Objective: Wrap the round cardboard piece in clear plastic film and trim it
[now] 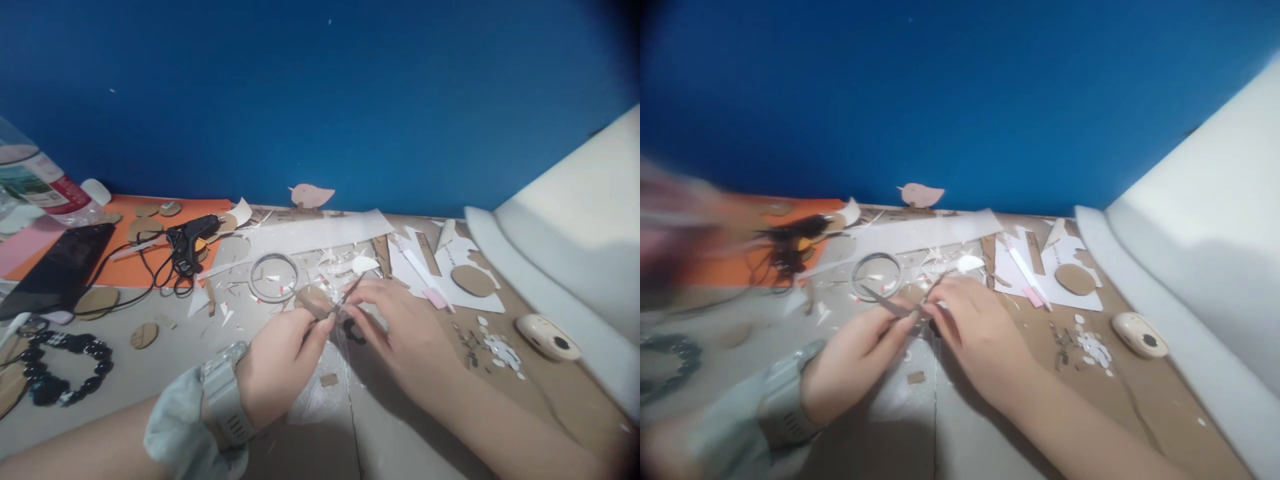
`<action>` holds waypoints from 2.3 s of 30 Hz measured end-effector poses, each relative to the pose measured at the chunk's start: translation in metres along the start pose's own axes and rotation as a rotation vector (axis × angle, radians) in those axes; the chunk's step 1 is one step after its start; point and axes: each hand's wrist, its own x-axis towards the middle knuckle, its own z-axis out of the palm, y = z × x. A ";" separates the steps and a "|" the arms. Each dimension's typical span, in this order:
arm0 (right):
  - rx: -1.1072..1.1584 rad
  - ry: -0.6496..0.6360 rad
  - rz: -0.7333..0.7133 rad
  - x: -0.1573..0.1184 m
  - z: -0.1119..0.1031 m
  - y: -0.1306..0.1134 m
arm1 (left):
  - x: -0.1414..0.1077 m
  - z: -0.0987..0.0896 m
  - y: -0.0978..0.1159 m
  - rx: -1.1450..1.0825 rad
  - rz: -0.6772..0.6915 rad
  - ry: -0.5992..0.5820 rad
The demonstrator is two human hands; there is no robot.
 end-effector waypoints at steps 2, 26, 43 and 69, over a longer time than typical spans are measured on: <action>0.003 0.008 0.006 0.000 0.000 0.001 | 0.001 0.001 -0.001 -0.021 -0.014 0.003; 0.039 0.058 -0.067 -0.007 0.008 -0.001 | 0.000 0.003 0.000 -0.280 -0.032 -0.018; 0.031 0.133 -0.146 -0.008 0.015 0.003 | -0.001 0.008 -0.003 -0.546 -0.099 -0.080; 0.013 0.157 -0.144 -0.011 0.017 0.004 | -0.003 0.009 -0.005 -0.354 -0.082 -0.027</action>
